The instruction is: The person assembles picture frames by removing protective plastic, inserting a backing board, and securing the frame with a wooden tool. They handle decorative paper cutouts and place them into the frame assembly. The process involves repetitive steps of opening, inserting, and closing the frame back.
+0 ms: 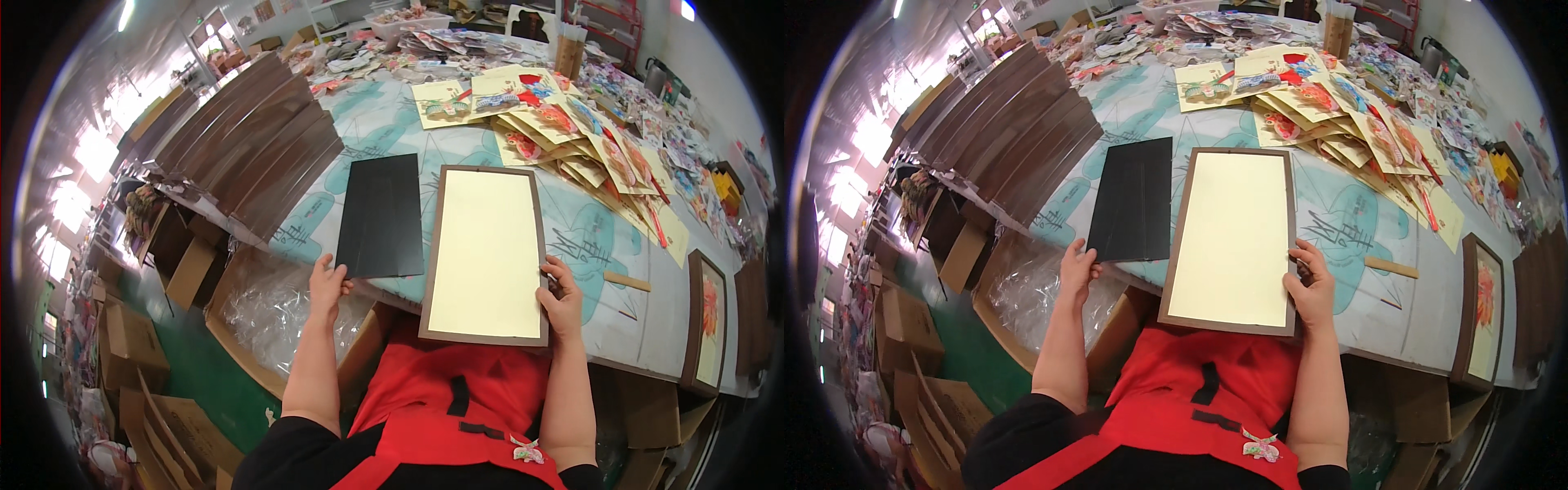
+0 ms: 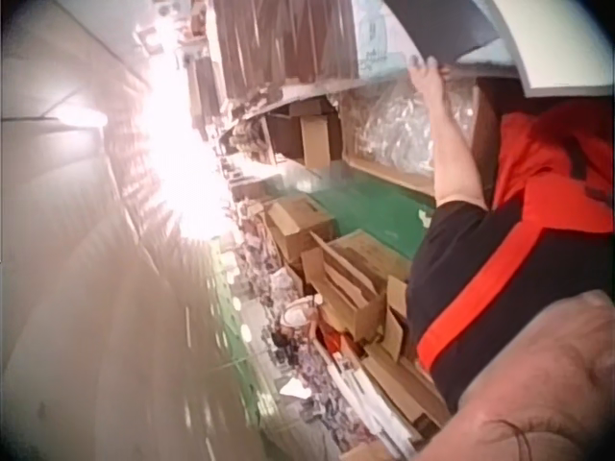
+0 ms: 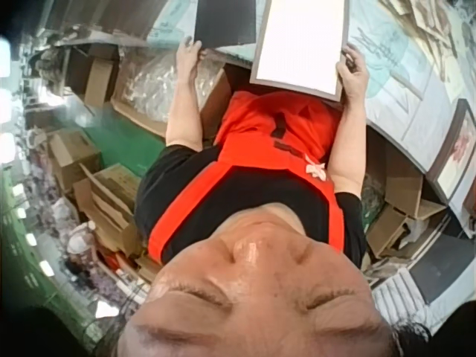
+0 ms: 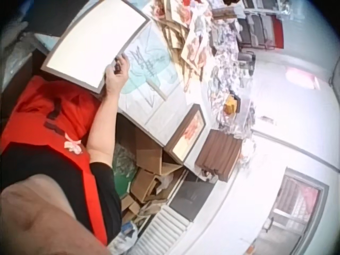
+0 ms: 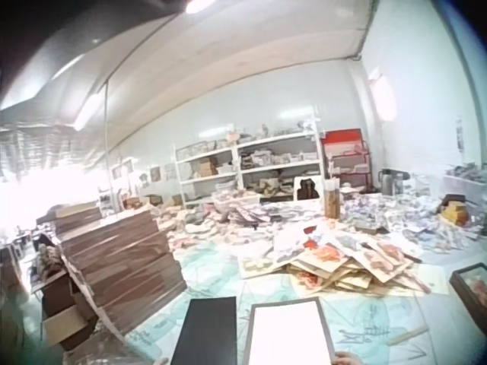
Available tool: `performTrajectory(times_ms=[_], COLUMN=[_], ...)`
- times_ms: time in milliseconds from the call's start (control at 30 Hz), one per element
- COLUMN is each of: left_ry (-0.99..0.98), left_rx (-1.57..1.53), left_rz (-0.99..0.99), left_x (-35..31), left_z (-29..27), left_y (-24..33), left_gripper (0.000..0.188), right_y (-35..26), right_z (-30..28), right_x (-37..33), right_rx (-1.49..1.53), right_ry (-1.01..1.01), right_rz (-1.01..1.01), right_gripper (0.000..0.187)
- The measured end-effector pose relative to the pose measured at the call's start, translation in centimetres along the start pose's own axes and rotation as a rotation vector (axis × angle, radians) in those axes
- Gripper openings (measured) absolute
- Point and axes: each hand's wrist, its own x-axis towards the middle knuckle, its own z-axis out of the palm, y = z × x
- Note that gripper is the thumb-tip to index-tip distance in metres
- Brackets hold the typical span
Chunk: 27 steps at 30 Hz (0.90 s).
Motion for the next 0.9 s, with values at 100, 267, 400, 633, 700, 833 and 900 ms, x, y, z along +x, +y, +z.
performTrajectory(times_ms=[100,267,400,633,700,833,900], left_ry=[-0.071,-0.197,-0.295,-0.445,-0.507,-0.634,-0.652], left_rx=[-0.375,-0.541,-0.463,-0.367,-0.292,-0.2,-0.179], left_rz=[-0.12,-0.077,-0.048,-0.153,-0.114,-0.109,-0.128], left_x=[0.4,-3.3,-7.5,-10.9,-11.8,-12.3,-12.3], left_z=[-1.3,-0.5,3.3,7.4,7.9,8.3,8.6], left_y=[1.2,6.1,7.4,5.5,5.7,6.0,6.0], left_gripper=[0.041,0.033,0.033,0.044,0.052,0.065,0.066], right_y=[0.2,-0.3,-0.4,-0.1,-0.2,-0.3,-0.4], right_z=[-0.1,0.0,0.2,0.2,0.1,0.1,0.2], right_x=[-0.2,-0.1,-0.1,-0.1,-0.1,-0.1,-0.2], right_rx=[0.003,-0.008,0.014,-0.001,-0.013,-0.015,0.0], right_ry=[0.018,0.033,0.042,0.047,0.045,0.046,0.054], right_rz=[0.021,0.024,0.02,0.024,0.025,0.021,0.016], right_gripper=[0.037,0.036,0.035,0.036,0.036,0.036,0.036])
